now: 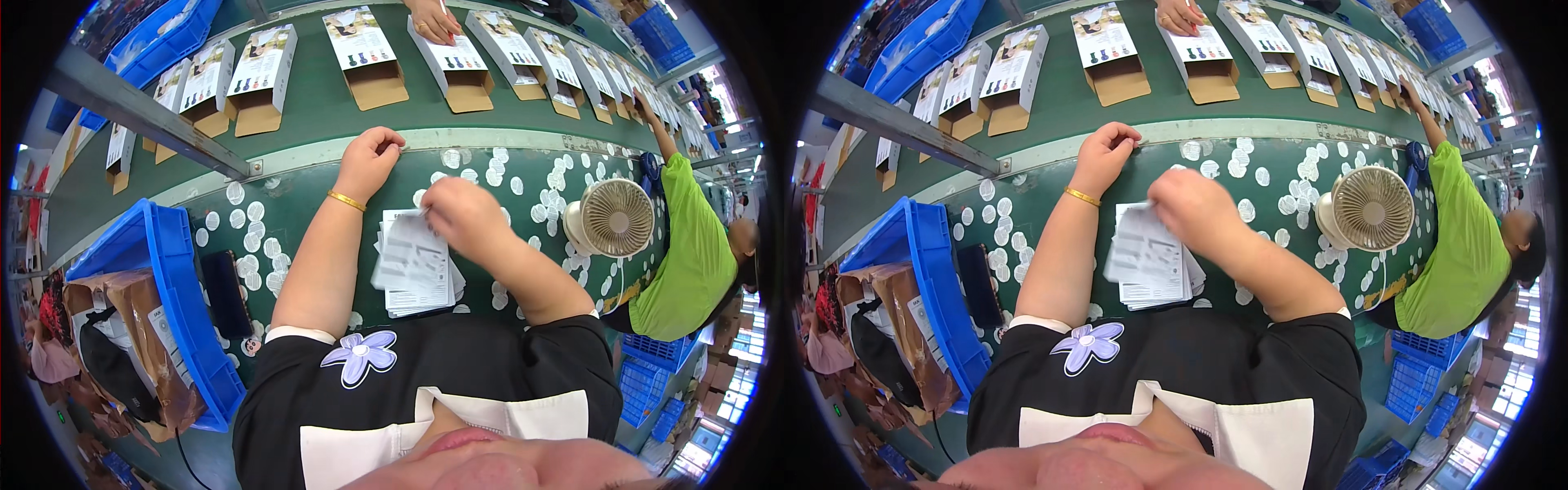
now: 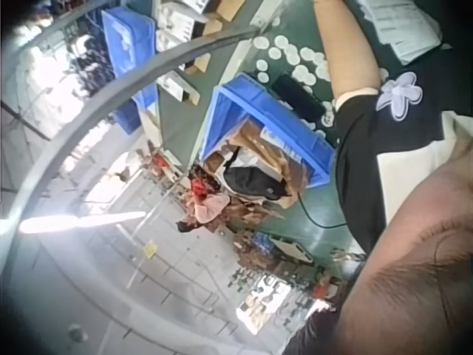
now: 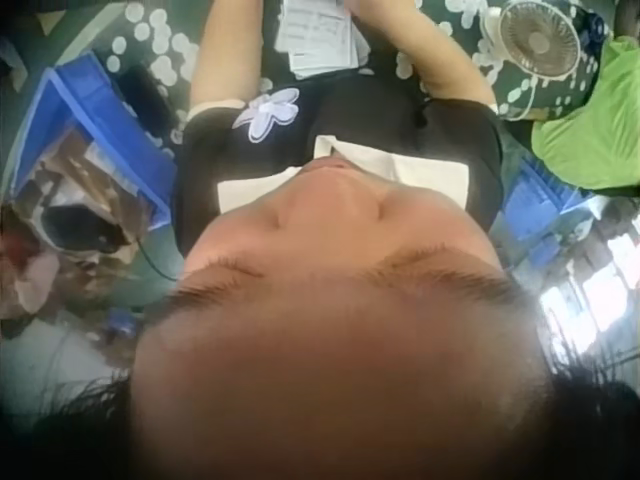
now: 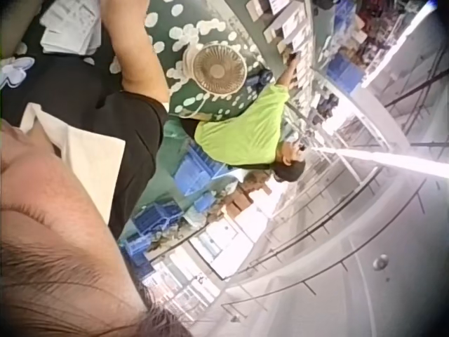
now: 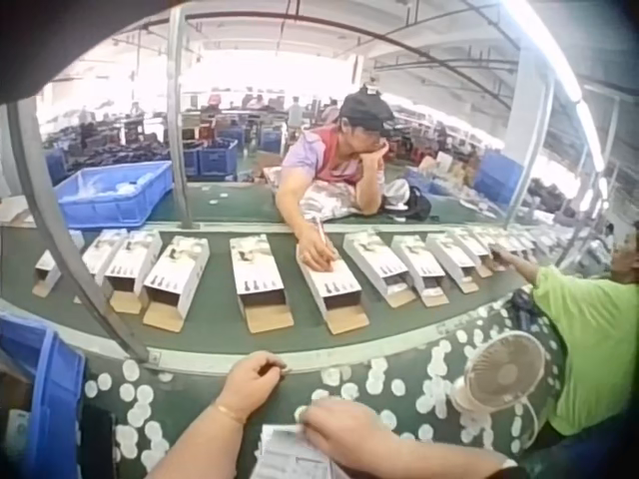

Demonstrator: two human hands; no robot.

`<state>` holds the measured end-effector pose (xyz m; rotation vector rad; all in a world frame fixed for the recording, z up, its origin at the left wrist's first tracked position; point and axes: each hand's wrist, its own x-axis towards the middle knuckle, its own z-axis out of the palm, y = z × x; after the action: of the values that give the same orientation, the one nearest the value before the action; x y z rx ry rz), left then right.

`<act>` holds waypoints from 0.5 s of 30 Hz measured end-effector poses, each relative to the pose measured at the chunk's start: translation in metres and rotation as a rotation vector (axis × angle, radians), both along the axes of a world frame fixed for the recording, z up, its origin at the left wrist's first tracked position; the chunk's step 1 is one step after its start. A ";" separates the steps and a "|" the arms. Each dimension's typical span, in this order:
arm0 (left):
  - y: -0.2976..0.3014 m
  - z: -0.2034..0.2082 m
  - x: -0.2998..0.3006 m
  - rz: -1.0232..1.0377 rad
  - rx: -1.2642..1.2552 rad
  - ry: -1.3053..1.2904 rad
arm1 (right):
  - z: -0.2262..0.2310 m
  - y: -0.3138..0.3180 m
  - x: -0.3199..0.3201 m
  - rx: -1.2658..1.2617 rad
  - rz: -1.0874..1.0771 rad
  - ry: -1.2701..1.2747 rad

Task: The person picks up instruction manuals from a pile, folds them by hand, and inserts them into packaging boxes along an assembly line.

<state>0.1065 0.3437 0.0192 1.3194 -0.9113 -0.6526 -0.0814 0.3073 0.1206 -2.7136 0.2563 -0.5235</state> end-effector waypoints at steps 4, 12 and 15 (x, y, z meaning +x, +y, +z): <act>0.001 -0.007 0.003 -0.026 -0.051 0.175 | -0.003 -0.051 -0.013 0.699 -0.429 -0.147; 0.002 0.008 -0.003 0.010 0.056 -0.042 | -0.024 -0.140 -0.046 1.240 -0.805 -0.448; 0.003 0.009 -0.002 0.009 0.056 -0.049 | -0.032 -0.151 -0.046 1.277 -0.866 -0.476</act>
<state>0.1045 0.3463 0.0281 1.3943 -0.9323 -0.6453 -0.1278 0.1566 0.0890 -1.1162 1.1545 -0.8074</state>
